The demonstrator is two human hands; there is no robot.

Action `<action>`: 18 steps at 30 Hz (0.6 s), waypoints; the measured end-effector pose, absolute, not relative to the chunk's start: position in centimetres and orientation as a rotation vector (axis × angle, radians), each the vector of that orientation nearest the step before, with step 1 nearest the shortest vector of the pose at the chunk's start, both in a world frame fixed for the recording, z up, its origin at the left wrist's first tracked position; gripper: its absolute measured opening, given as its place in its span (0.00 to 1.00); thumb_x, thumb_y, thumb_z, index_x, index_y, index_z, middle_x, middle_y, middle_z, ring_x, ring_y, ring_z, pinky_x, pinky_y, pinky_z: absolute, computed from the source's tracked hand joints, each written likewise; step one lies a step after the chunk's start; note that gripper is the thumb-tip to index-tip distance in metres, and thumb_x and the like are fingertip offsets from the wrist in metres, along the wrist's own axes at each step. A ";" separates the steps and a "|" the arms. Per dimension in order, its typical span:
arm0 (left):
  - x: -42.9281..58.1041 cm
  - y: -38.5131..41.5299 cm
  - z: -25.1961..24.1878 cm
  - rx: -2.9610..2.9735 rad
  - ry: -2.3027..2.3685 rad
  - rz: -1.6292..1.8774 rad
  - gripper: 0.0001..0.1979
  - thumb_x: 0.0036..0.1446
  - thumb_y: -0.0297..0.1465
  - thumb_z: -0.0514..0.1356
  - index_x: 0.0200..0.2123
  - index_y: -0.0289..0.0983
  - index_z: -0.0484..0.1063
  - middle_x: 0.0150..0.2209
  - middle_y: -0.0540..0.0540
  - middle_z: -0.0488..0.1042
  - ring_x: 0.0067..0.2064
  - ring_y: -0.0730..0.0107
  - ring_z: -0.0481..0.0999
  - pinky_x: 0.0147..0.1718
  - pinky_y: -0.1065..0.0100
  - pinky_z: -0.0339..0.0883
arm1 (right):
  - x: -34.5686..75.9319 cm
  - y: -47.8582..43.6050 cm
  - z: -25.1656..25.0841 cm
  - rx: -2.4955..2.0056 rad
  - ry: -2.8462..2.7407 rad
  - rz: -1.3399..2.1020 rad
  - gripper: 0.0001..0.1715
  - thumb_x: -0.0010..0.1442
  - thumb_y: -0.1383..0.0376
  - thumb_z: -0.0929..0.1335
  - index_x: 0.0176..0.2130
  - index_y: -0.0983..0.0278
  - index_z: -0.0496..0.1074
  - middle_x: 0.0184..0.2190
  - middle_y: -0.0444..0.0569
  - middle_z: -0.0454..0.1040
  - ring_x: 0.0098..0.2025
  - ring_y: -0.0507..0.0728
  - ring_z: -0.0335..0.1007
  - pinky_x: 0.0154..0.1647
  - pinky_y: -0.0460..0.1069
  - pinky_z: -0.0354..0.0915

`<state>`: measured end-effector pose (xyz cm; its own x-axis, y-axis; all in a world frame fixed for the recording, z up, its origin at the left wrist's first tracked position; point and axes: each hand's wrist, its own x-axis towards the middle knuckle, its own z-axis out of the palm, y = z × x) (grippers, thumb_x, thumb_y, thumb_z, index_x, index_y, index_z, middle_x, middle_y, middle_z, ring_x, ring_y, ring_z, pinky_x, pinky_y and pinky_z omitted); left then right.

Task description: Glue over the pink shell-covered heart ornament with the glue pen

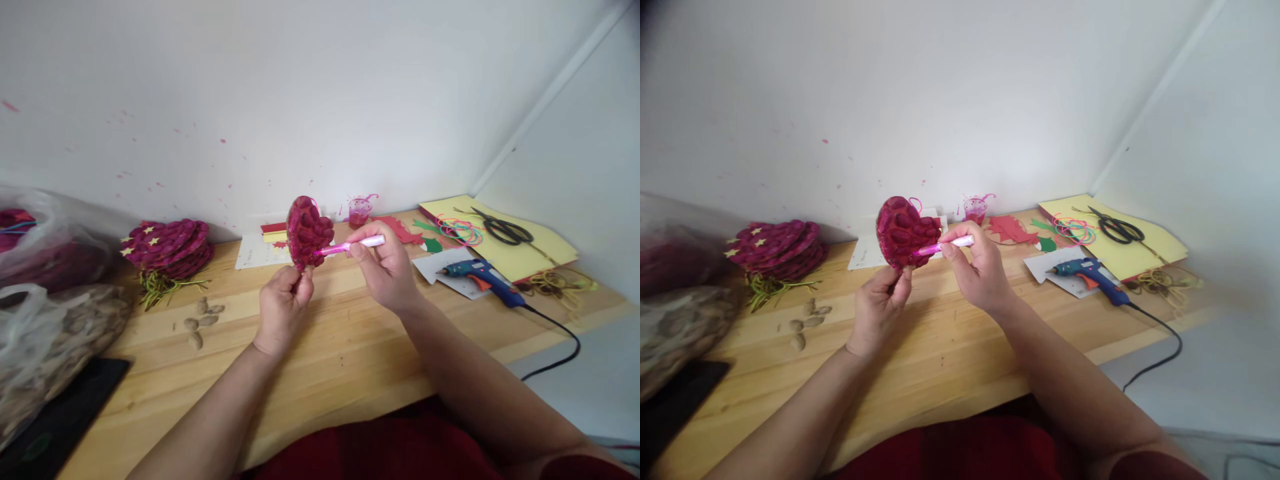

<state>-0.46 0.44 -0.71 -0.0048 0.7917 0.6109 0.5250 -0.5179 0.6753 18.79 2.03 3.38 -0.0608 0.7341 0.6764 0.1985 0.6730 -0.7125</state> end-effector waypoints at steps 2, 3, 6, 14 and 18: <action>-0.5 0.4 -0.6 2.021 1.373 1.524 0.17 0.64 0.31 0.58 0.22 0.38 0.61 0.21 0.54 0.57 0.24 0.76 0.56 0.25 0.72 0.52 | 18.8 2.0 3.4 -0.764 -1.610 0.558 0.05 0.69 0.61 0.68 0.43 0.60 0.71 0.38 0.46 0.74 0.38 0.53 0.71 0.43 0.52 0.66; -0.5 0.4 -0.6 2.017 1.367 1.519 0.17 0.64 0.31 0.58 0.22 0.38 0.61 0.21 0.54 0.57 0.24 0.76 0.56 0.25 0.72 0.52 | 18.8 2.0 3.4 -0.759 -1.614 0.572 0.05 0.69 0.61 0.68 0.43 0.60 0.71 0.37 0.46 0.74 0.38 0.53 0.71 0.43 0.52 0.66; -0.4 0.4 -0.6 1.997 1.347 1.508 0.17 0.64 0.32 0.58 0.22 0.38 0.60 0.22 0.54 0.56 0.25 0.76 0.56 0.25 0.71 0.52 | 18.9 2.2 3.4 -0.761 -1.609 0.612 0.05 0.69 0.60 0.68 0.43 0.60 0.71 0.36 0.45 0.73 0.36 0.52 0.70 0.42 0.52 0.66; -0.5 0.2 -0.1 1.971 1.353 1.450 0.17 0.64 0.34 0.57 0.23 0.38 0.60 0.22 0.53 0.56 0.25 0.75 0.56 0.26 0.71 0.52 | 19.4 2.6 3.6 -0.743 -1.569 0.656 0.07 0.68 0.59 0.68 0.42 0.60 0.71 0.33 0.43 0.72 0.35 0.52 0.69 0.41 0.51 0.65; -0.5 0.1 0.1 1.971 1.338 1.442 0.18 0.64 0.34 0.57 0.22 0.38 0.59 0.22 0.53 0.56 0.25 0.75 0.56 0.26 0.70 0.52 | 19.4 2.5 3.6 -0.733 -1.599 0.658 0.07 0.68 0.59 0.68 0.43 0.60 0.71 0.35 0.44 0.73 0.35 0.52 0.69 0.41 0.51 0.66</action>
